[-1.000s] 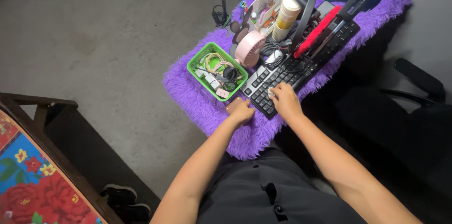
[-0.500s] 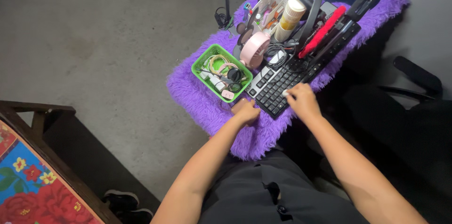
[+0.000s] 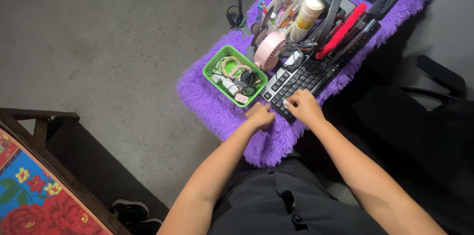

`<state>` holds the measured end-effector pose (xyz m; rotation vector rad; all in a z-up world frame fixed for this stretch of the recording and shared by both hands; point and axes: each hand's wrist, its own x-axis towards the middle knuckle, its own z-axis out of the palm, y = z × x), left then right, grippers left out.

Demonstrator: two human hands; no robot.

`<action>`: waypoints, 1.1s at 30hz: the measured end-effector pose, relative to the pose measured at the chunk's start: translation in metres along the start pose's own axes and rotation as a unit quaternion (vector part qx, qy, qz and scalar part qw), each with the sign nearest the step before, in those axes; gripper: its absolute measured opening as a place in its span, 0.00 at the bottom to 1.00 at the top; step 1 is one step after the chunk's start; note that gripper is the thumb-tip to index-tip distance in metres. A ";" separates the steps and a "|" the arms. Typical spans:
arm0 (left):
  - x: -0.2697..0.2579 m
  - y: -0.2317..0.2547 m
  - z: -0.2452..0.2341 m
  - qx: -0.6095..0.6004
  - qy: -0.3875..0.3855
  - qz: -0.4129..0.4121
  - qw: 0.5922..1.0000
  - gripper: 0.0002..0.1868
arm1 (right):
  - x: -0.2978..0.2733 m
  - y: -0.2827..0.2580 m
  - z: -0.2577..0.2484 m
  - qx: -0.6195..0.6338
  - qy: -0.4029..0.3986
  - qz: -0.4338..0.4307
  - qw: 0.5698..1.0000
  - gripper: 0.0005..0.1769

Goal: The person cleans a computer keyboard using a small white cloth. They wipe the keys and the surface of the keyboard, then place the cloth on a nearby shelf.

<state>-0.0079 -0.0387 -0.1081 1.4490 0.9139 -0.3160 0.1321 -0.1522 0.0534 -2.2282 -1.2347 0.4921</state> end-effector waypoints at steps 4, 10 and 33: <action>0.012 -0.015 0.002 0.033 0.013 0.052 0.998 0.26 | 0.012 -0.014 0.007 0.012 0.038 -0.024 0.999 0.09; 0.020 -0.026 0.005 0.002 0.008 0.084 0.996 0.31 | 0.029 -0.026 0.027 -0.003 0.088 -0.068 0.994 0.06; -0.002 0.000 -0.011 -0.021 -0.072 -0.011 0.997 0.14 | 0.071 -0.025 0.041 -0.007 -0.021 -0.186 0.982 0.07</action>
